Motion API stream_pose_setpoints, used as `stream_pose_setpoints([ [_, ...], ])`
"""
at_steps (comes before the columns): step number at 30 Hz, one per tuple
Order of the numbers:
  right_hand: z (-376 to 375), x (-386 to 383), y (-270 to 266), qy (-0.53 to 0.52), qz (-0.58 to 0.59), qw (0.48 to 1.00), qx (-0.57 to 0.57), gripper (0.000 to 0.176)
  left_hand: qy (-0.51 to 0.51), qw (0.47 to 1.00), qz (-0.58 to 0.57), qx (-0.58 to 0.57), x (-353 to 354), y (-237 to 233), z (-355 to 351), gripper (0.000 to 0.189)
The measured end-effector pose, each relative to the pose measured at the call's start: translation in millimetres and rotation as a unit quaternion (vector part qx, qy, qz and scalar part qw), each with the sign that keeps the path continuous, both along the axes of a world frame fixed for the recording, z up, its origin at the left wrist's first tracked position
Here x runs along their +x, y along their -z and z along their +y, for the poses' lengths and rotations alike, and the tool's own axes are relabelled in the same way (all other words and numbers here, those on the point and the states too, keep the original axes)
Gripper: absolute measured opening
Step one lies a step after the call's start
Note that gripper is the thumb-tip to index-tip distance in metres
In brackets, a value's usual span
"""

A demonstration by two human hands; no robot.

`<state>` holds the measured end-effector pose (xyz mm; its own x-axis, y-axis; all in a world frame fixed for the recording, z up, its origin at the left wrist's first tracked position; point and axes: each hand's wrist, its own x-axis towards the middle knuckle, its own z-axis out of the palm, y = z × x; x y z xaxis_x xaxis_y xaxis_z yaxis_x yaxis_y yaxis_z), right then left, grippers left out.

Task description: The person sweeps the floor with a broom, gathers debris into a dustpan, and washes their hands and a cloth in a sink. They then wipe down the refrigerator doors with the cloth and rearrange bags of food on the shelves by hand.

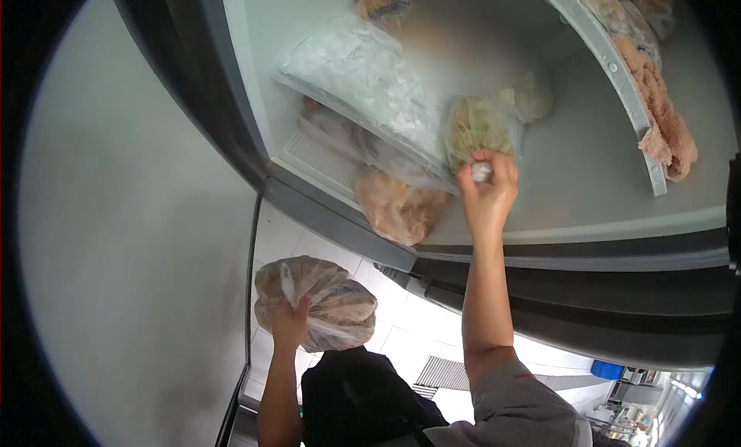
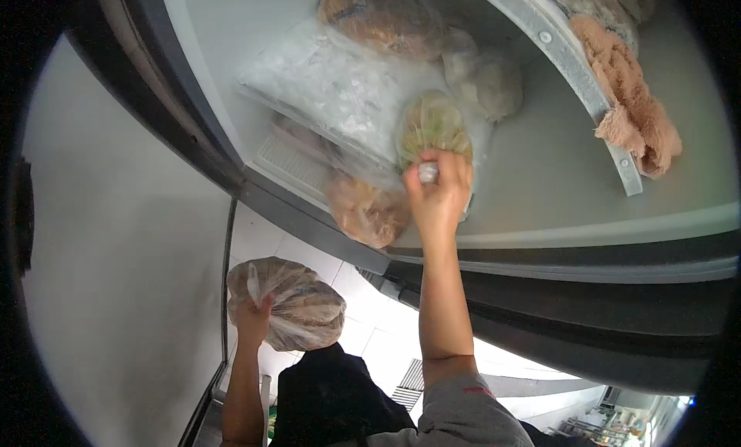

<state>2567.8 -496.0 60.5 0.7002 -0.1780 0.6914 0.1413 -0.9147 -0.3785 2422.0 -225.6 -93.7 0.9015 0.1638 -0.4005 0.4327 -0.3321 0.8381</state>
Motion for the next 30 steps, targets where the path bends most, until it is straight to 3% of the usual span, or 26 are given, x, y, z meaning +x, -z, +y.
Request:
stream_pose_setpoints([
  [2,8,-3,-18,0.008,0.108,0.993,-0.052,0.022,-0.012,0.999,0.01,-0.041,-6,8,-2,0.032],
  [3,8,-4,-28,0.009,0.108,0.993,-0.052,0.022,-0.015,0.999,0.002,-0.035,-10,13,-3,0.032],
  [5,1,-3,-49,0.011,-0.049,0.999,-0.005,0.036,-0.019,0.999,-0.005,-0.027,-14,13,-1,0.033],
  [6,-8,3,-55,0.009,-0.048,0.999,-0.003,0.036,-0.005,1.0,0.005,-0.01,-17,9,1,0.033],
  [7,-19,17,-61,-0.039,-0.097,0.913,0.394,0.04,0.008,1.0,0.013,0.008,-18,5,3,0.033],
  [8,-28,34,-65,-0.081,-0.129,0.673,0.723,0.043,0.005,1.0,0.012,0.01,-21,10,7,0.033],
  [11,-45,97,-56,-0.101,-0.084,0.658,0.741,0.051,0.005,0.997,0.057,0.042,-30,18,14,0.033],
  [13,-75,145,-29,-0.11,-0.069,0.644,0.754,0.055,-0.03,0.999,0.002,0.01,-25,2,13,0.032],
  [15,-122,187,7,-0.265,-0.028,0.696,0.667,0.061,-0.04,0.999,-0.022,-0.028,-26,2,16,0.032],
  [16,-131,201,11,-0.272,-0.041,0.732,0.623,0.061,-0.053,0.995,-0.047,-0.071,-28,3,18,0.031],
  [19,-140,216,-8,-0.187,-0.092,0.855,0.475,0.06,-0.036,0.998,-0.04,0.01,-28,-7,24,0.03],
  [22,-170,220,-50,-0.066,-0.087,0.957,0.267,0.059,0.019,0.999,-0.011,-0.031,-36,22,34,0.029],
  [25,-188,226,-83,0.053,-0.051,0.992,0.105,0.059,0.053,0.996,0.065,0.025,-33,10,33,0.029],
  [28,-177,221,-40,0.175,-0.096,0.98,-0.026,0.059,0.027,0.999,-0.007,-0.024,-36,18,31,0.029],
  [30,-172,226,-20,0.199,-0.115,0.972,-0.051,0.059,0.04,0.999,0.021,-0.01,-33,19,28,0.029],
])
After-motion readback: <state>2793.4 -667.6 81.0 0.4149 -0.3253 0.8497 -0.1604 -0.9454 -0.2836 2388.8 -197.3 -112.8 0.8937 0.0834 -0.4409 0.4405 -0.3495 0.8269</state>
